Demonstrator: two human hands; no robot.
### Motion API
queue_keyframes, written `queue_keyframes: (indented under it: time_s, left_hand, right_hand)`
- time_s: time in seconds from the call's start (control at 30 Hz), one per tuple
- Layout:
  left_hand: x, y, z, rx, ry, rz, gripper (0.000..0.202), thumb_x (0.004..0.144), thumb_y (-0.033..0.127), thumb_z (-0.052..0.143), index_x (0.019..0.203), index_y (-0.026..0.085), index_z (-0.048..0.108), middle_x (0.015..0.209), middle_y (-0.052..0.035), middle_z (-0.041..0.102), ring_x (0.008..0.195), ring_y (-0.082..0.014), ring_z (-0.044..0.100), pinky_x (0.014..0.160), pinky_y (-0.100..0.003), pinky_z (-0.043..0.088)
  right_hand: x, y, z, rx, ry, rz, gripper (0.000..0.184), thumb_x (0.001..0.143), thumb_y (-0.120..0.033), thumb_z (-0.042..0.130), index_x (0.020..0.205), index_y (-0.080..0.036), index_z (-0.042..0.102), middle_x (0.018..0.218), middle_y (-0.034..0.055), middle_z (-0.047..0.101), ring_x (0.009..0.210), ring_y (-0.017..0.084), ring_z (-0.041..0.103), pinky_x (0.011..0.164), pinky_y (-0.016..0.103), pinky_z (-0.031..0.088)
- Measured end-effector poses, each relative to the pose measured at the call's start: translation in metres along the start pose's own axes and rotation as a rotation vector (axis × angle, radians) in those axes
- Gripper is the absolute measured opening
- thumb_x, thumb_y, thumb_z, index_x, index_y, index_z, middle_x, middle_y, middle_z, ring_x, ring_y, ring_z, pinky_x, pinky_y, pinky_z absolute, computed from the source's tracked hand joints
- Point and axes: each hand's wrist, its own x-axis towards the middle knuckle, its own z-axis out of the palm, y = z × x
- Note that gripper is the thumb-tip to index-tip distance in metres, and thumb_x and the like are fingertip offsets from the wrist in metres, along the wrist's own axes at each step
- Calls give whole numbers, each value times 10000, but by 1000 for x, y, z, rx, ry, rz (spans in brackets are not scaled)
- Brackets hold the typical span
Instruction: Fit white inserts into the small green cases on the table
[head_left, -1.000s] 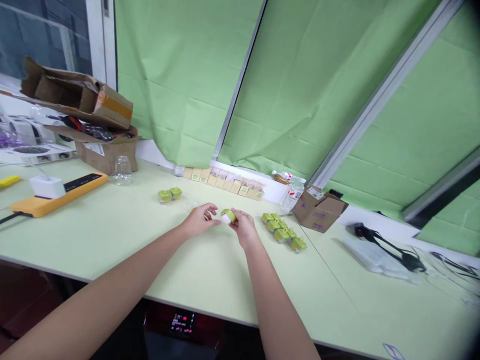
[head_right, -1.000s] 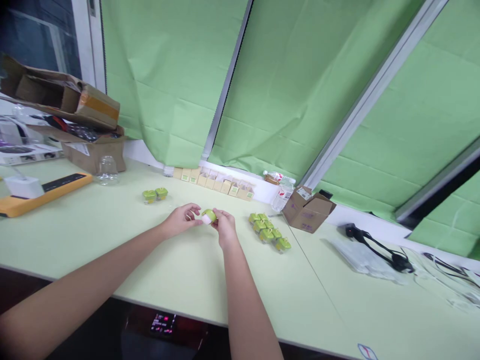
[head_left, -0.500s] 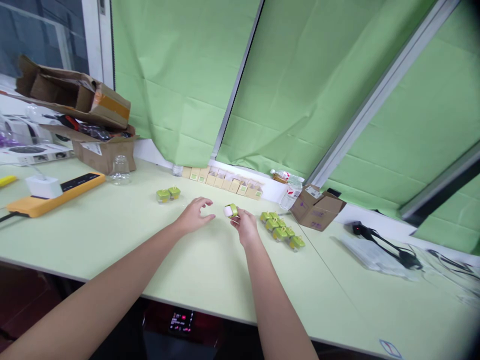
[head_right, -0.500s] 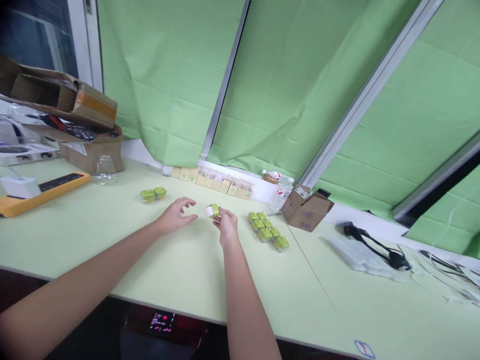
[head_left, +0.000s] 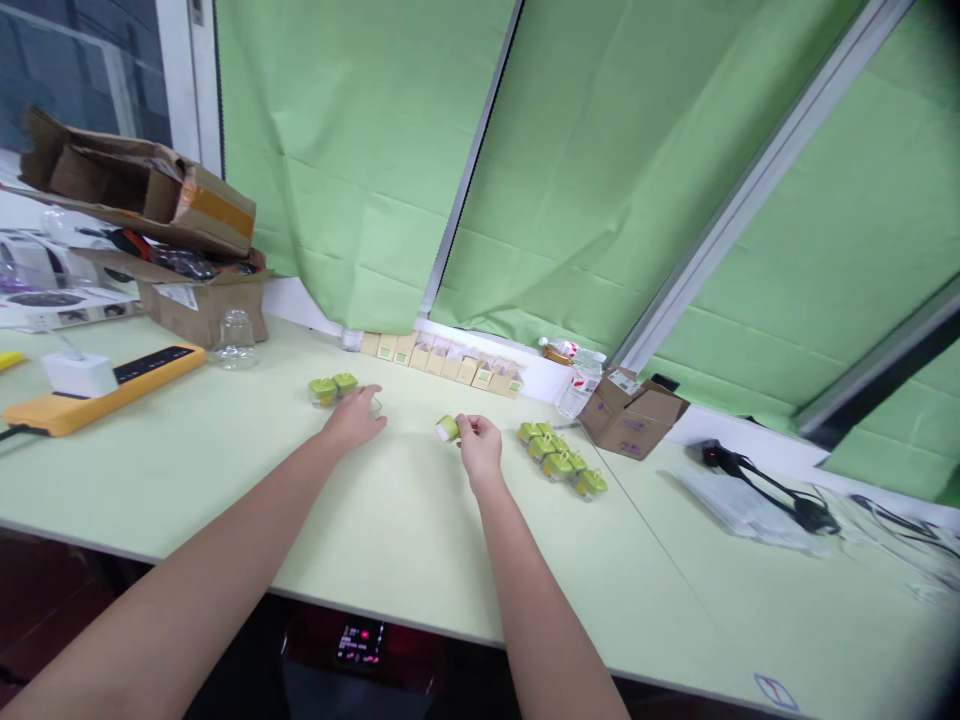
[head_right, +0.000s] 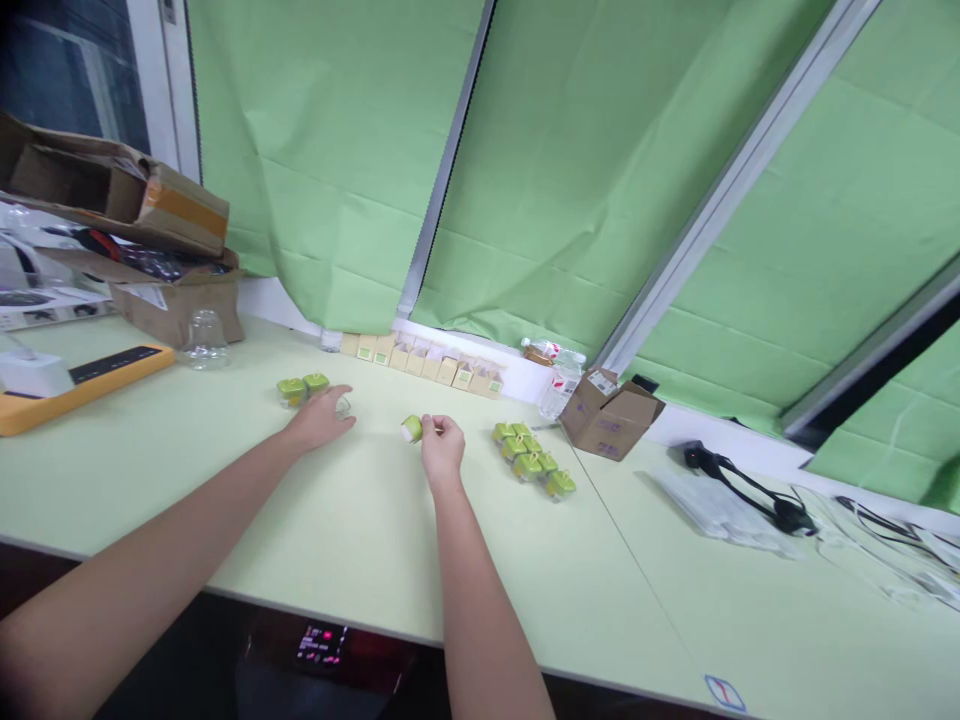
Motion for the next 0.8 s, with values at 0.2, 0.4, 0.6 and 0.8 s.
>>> queue_keyframes:
  time_s: [0.2, 0.4, 0.6, 0.8]
  left_hand:
    - [-17, 9, 18, -315, -229, -25, 750, 469, 312, 842, 1174, 237, 597, 1082, -85, 652, 1021, -286, 600, 922, -366, 448]
    - [-32, 34, 10, -450, -481, 35, 852, 502, 203, 799, 1312, 282, 545, 1324, -102, 544, 1207, -285, 513, 873, -305, 471]
    - [-31, 37, 2, -417, -582, 57, 798, 569, 162, 719, 1332, 286, 526, 1300, -99, 553, 961, -205, 595, 738, -253, 483]
    - [-38, 47, 4, -231, -612, 114, 1037, 524, 341, 820, 1446, 302, 347, 1425, -98, 407, 818, -160, 558, 705, -274, 486]
  right_hand:
    - [-7, -9, -2, -57, 17, -70, 295, 786, -481, 563, 750, -199, 644, 717, 6, 667, 634, 156, 585, 619, 259, 463]
    - [-14, -19, -1, -99, -17, -230, 274, 829, -448, 530, 762, -204, 634, 774, 11, 688, 714, 168, 615, 679, 265, 457]
    - [-17, -20, -1, -142, -36, -252, 275, 842, -439, 519, 768, -201, 635, 785, 18, 686, 706, 164, 619, 668, 265, 458]
    - [-17, -19, 0, -139, -34, -247, 274, 841, -434, 526, 768, -194, 636, 780, 17, 683, 707, 161, 620, 657, 260, 459]
